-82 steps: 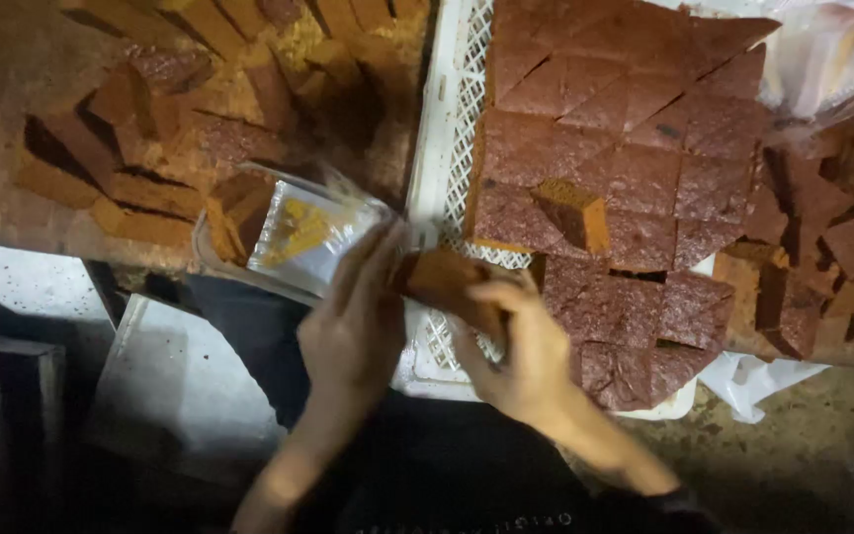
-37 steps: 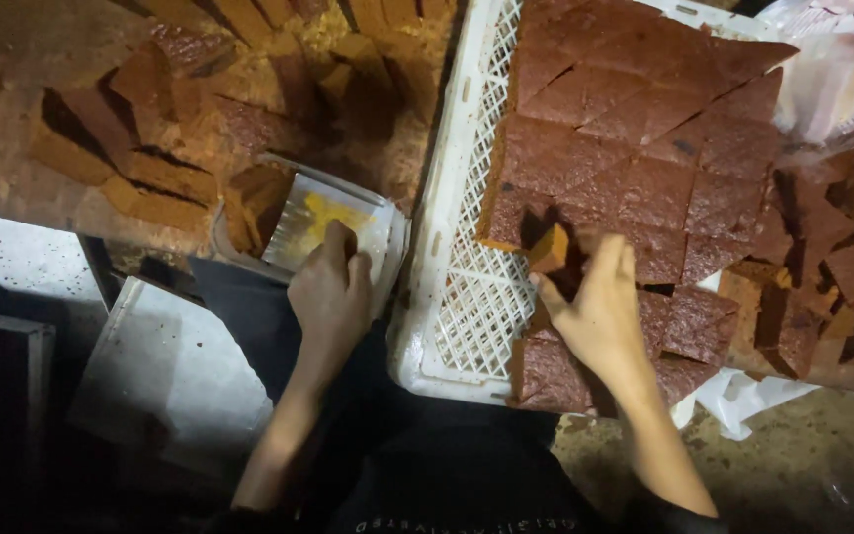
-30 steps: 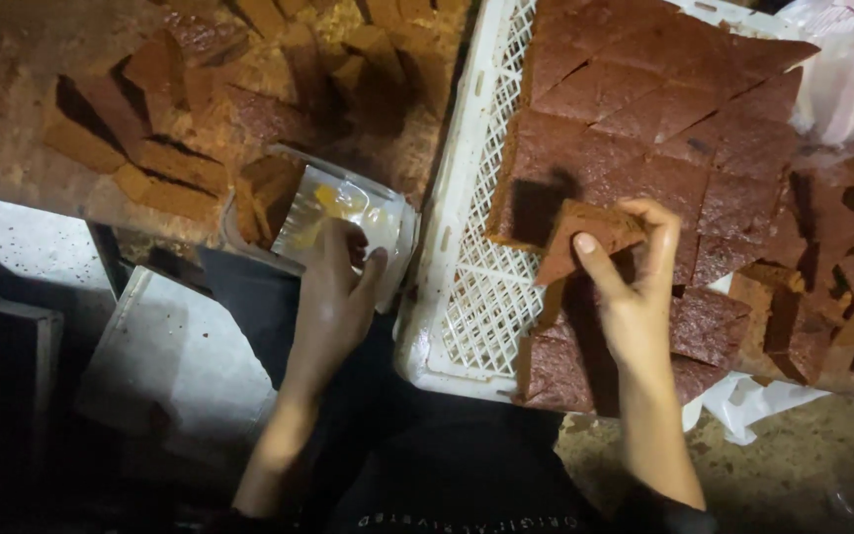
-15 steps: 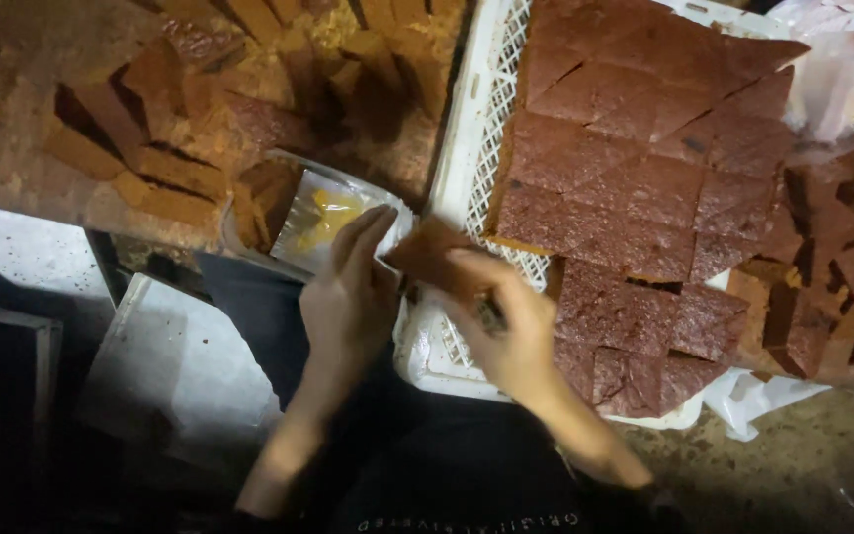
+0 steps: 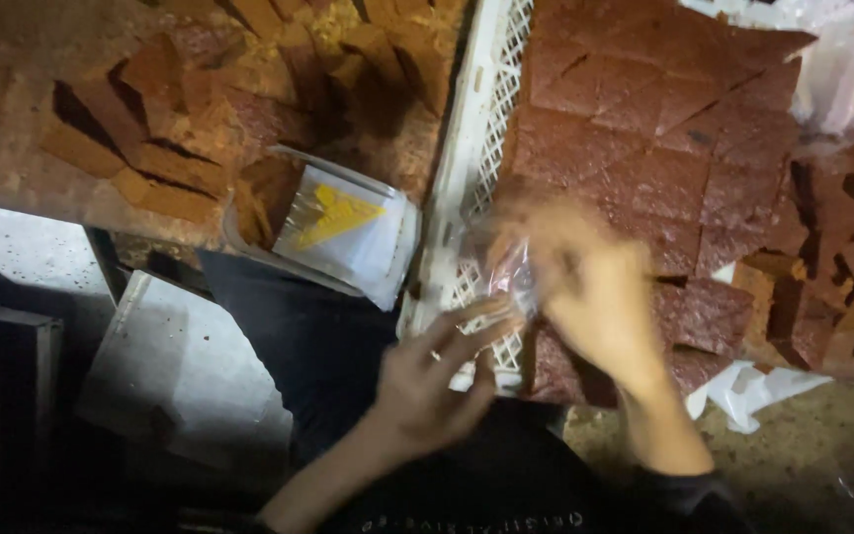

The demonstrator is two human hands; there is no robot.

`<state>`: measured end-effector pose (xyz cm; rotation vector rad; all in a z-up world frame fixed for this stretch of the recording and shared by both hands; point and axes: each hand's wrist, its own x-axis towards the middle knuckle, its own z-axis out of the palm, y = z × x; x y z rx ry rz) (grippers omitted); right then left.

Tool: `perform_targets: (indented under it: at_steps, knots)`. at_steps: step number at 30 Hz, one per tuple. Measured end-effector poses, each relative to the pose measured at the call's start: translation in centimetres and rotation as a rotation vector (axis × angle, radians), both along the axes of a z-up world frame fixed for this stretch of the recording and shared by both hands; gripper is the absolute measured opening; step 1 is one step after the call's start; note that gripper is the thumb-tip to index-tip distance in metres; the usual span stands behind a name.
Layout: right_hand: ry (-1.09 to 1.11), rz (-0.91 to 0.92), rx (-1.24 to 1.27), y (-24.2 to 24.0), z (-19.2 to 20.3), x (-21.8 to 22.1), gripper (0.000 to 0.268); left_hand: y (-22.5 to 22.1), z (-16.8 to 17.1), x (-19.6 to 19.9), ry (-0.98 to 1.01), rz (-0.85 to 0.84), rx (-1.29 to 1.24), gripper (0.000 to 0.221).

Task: Packing triangular food pieces from a tray into a plastic container.

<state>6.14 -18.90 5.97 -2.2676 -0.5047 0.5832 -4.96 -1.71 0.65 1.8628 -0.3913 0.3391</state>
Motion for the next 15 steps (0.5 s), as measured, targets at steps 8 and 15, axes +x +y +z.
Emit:
perform_targets:
  at_steps: [8,15]
  knots:
    - [-0.782,-0.12,-0.126,1.4,-2.0,1.0,0.048,6.1,-4.4,3.2,0.086,0.558,0.244,0.016]
    - [-0.843,-0.119,-0.56,-2.5,-11.3,-0.3,0.042,9.3,-11.7,4.5,-0.108,0.66,0.579,0.01]
